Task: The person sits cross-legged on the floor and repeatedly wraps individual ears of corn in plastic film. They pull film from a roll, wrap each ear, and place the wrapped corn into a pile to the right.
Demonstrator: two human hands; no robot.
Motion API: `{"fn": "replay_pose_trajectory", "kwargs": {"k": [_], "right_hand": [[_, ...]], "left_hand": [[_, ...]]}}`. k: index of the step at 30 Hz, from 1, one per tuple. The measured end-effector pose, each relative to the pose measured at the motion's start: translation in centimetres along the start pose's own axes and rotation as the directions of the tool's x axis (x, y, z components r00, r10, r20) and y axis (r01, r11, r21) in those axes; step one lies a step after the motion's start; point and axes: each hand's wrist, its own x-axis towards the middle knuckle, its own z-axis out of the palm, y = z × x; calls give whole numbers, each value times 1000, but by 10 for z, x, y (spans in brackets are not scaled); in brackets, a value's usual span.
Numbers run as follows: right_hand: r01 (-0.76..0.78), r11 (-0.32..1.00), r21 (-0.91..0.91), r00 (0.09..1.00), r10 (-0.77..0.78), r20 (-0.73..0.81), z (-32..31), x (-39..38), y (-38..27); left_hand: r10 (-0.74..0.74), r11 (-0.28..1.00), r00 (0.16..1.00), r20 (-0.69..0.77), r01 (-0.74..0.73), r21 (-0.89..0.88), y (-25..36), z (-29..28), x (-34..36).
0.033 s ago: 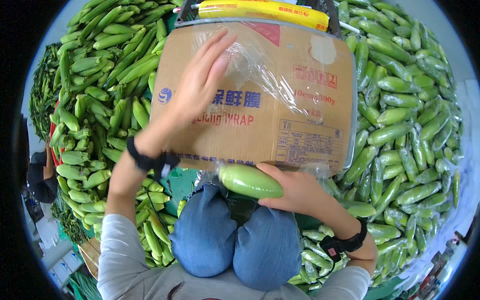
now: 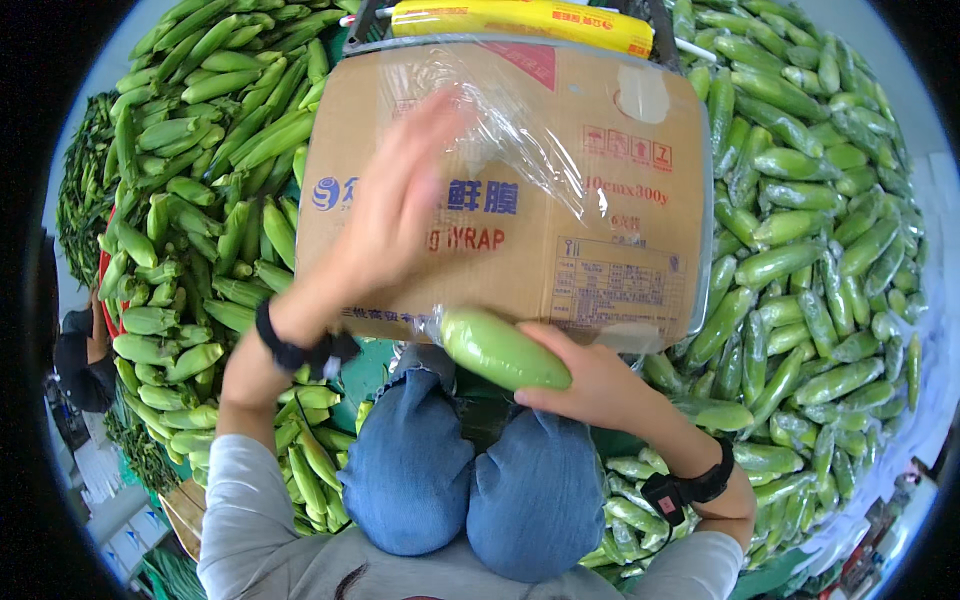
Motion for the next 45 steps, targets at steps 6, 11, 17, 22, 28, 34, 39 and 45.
{"fn": "replay_pose_trajectory", "kwargs": {"k": [6, 11, 17, 22, 28, 34, 39, 45], "right_hand": [[-279, 31, 960, 956, -89, 280, 1, 26, -17], [-500, -330, 801, 746, -633, 205, 15, 69, -32], [176, 890, 419, 970, -84, -230, -1, 58, -3], [-30, 814, -580, 852, -283, -441, -32, 39, -1], [272, 795, -543, 426, -605, -673, -71, 44, -29], [766, 240, 597, 568, 185, -802, -56, 66, -31], [852, 136, 505, 493, 112, -863, -65, 63, -43], [823, 276, 497, 505, 48, -862, -10, 62, -40]], "left_hand": [[55, 933, 996, -72, -77, -351, 28, 15, -42], [-320, -322, 932, 167, 59, -945, 19, 16, -14], [-801, 4, 580, 149, 254, -967, 6, 18, -25], [-898, 20, 413, 152, 384, -923, -10, 27, -56], [-711, -44, 384, 589, 812, -582, 13, 4, -68], [-444, -16, 362, 819, 911, -412, 32, 6, -80], [-299, 626, 783, 546, 592, -508, 26, -4, -77], [-190, 658, 775, 603, 556, -508, 49, 8, -42]]}}
